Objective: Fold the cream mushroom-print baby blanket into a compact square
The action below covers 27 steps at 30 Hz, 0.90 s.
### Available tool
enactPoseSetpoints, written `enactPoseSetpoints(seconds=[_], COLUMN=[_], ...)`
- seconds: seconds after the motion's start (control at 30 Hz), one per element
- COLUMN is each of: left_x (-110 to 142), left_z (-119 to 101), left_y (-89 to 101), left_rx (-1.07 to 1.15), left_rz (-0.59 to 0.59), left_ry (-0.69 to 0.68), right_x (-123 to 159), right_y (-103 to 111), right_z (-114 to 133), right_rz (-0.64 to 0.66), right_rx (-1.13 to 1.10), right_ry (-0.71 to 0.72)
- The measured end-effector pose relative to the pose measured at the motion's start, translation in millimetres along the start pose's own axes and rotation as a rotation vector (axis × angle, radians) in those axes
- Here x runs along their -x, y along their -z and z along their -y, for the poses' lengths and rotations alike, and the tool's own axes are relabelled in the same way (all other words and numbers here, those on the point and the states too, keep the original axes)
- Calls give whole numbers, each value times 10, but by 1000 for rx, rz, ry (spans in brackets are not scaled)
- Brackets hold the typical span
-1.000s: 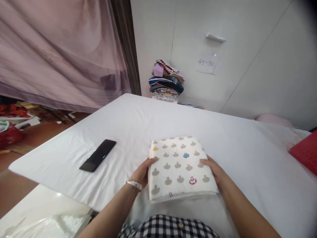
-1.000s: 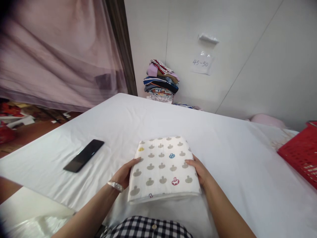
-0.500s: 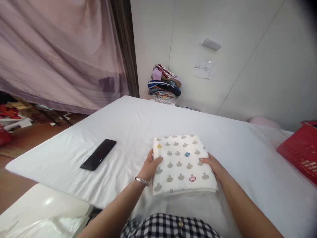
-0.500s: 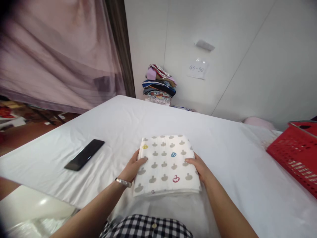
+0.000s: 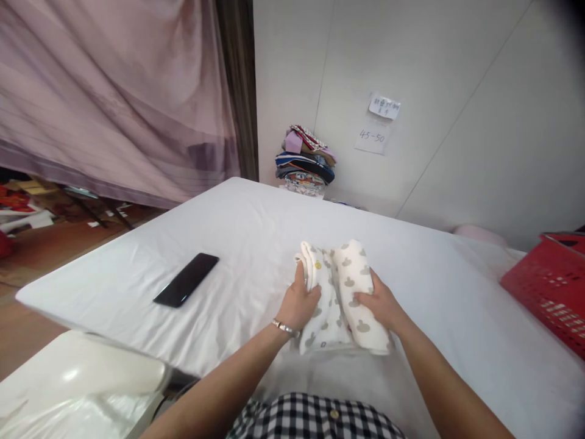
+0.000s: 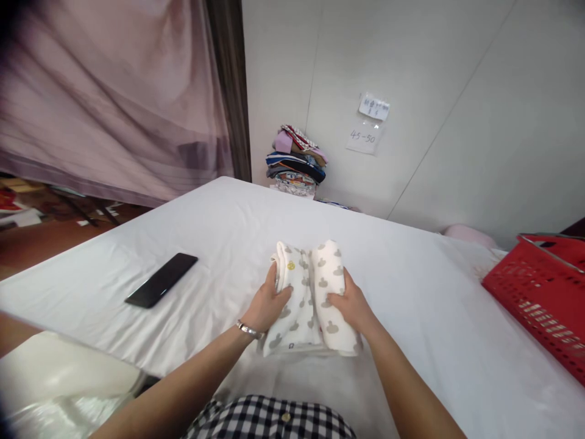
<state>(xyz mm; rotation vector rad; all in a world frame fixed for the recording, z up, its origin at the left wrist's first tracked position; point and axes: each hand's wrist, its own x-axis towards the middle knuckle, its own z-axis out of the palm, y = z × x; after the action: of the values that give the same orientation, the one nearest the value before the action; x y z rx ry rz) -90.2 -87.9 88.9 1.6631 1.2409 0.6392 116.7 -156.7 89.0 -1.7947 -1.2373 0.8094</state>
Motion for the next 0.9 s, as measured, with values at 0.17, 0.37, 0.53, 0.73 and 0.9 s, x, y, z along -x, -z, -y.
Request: enactPoseSetpoints(seconds=[0.17, 0.37, 0.53, 0.73, 0.9], left_x=[30, 58, 1, -93, -172], left_z=[-181, -350, -296, -229, -209], left_y=[-111, -132, -180, -258, -27], left_rx=[-169, -98, 132, 359, 498], left_rz=[30, 91, 83, 44, 43], left_ry=[-64, -130, -194, -289, -64], right_x=[111, 147, 203, 224, 150], right_y=[-185, -206, -149, -77, 219], right_z=[315, 481, 516, 443, 304], right_rz=[-17, -61, -104, -122, -181], right_rx=[386, 508, 441, 331, -58], right_ry=[113, 193, 275, 277, 146])
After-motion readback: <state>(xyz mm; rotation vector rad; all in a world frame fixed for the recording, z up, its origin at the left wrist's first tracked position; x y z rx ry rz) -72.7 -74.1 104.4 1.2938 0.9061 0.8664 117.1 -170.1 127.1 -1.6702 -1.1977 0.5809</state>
